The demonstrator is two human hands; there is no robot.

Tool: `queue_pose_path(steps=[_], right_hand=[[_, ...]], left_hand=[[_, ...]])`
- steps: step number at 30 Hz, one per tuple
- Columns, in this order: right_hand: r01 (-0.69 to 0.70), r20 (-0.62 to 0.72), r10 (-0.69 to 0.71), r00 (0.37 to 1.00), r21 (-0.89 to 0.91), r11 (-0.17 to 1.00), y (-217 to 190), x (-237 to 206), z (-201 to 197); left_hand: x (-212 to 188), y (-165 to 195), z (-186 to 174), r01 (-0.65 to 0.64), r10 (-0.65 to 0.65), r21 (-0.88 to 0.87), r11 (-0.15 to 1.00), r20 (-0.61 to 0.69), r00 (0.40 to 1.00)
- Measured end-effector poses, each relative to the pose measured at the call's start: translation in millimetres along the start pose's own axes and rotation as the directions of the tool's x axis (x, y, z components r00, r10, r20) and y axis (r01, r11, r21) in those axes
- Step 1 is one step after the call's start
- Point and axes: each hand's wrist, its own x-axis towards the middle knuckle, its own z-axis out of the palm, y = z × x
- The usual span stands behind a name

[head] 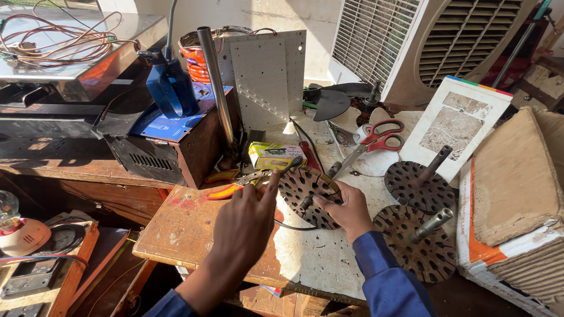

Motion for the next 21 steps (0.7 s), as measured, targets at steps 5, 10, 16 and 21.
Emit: queue_pose_path(steps=[5,10,16,21], right_hand=[[-0.005,0.001,0.005,1.0,0.025,1.0,0.2,-0.4,0.3],[0.035,-0.022,-0.035,0.999,-0.005,0.999,-0.2,-1.8,2.3],[0.088,-0.011,-0.089,0.996,-0.042,0.995,2.7,-2.6,5.0],[0.081,-0.002,-0.081,0.997,-0.02,0.997,5.1,0.5,3.8]], left_hand=[[-1.1,11.1,15.4,-0.096,0.083,-0.082,0.992,-0.158,0.984],[-0.3,-14.8,35.8,0.408,-0.386,-0.147,0.901,0.16,0.909],[-0.4,-22.8,65.0,0.371,-0.359,-0.083,0.925,0.125,0.925],[29.8,-7.0,61.7,0.151,-0.154,-0.043,0.988,-0.077,0.985]])
